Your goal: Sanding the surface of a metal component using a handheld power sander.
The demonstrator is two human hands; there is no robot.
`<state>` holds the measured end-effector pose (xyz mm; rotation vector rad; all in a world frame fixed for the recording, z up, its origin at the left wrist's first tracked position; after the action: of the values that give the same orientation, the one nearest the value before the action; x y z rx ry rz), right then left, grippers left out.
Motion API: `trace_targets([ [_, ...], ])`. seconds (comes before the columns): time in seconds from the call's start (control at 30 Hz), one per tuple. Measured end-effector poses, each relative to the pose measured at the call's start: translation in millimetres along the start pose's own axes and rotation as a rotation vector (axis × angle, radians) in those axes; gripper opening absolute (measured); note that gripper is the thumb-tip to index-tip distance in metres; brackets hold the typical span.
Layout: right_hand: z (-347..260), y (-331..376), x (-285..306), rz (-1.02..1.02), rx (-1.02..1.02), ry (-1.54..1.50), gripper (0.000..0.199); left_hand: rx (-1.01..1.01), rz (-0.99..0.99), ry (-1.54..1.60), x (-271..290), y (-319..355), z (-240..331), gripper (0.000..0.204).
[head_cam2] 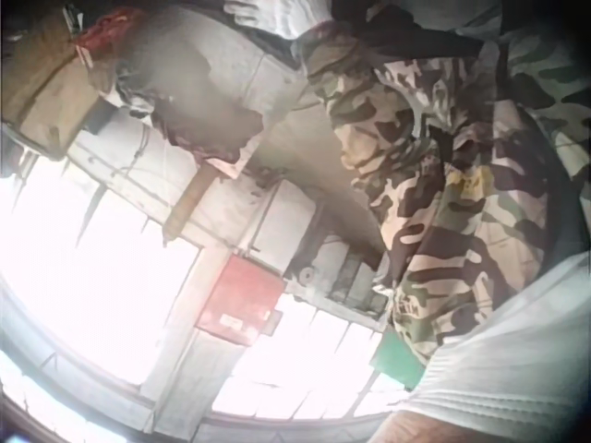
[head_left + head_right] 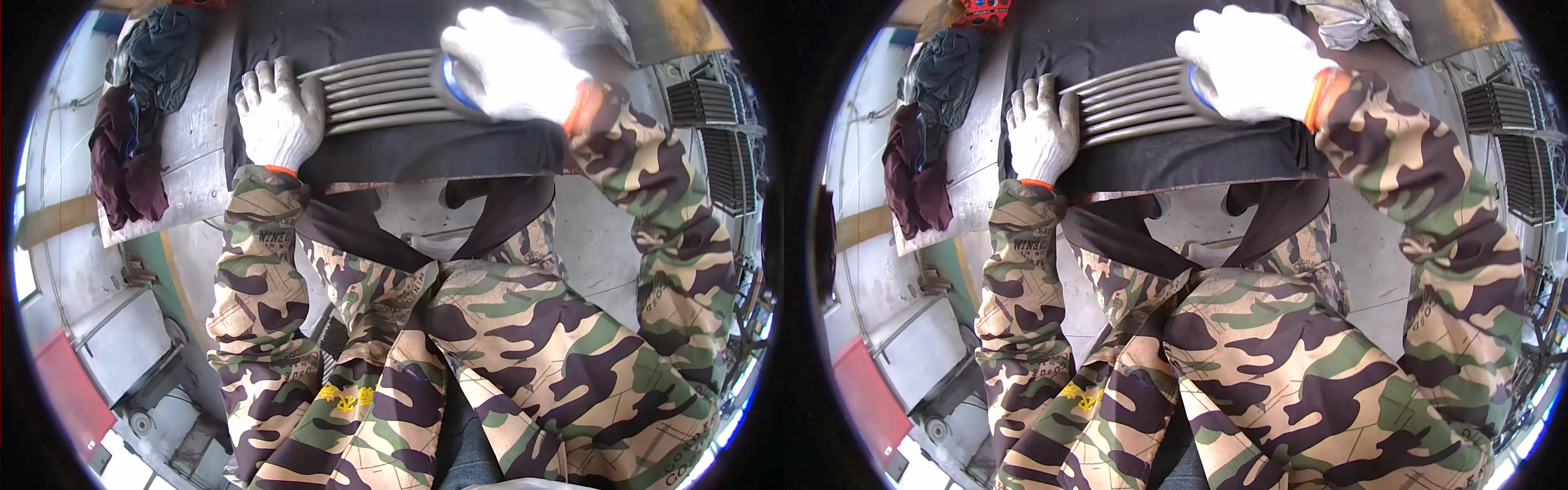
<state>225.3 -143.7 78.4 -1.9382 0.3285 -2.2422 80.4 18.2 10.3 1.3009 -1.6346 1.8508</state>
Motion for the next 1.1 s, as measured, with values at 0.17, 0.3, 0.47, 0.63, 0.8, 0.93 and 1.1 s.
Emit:
trace_targets([
  [0.17,29,-21,-13,0.088,-0.039,0.073,0.02,0.033,-0.06,0.038,-2,0,-2,0.043],
  [0.3,-7,-5,-25,-0.022,0.007,0.055,0.026,0.027,-0.063,0.041,-1,5,-1,0.044],
  [0.47,-1,-47,-41,-0.158,-0.062,-0.038,0.024,0.057,-0.122,0.102,-5,0,-4,0.045],
  [0.63,-36,-37,-23,-0.005,0.027,-0.044,0.023,0.088,-0.32,0.21,-15,5,-13,0.055],
  [0.8,-24,-71,-19,-0.049,-0.009,-0.072,0.022,0.05,-0.284,0.229,-16,-4,-8,0.051],
  [0.93,-35,-67,-21,-0.069,-0.016,-0.088,0.021,0.055,-0.224,0.204,-21,-3,-11,0.05],
  [1.1,-39,-79,-21,-0.058,0.006,-0.088,0.021,-0.056,-0.11,0.093,-21,-15,-7,0.041],
])
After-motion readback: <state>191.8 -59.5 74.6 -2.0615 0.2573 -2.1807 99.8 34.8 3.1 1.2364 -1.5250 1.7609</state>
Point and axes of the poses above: each hand's wrist, its own y-axis away from the middle knuckle, its own x-axis out of the back of the hand, z = x × y, the point moved 10 cm from there along -y, towards the middle knuckle, and after that the axes turned 9 degrees about y, right-handed, at the moved point
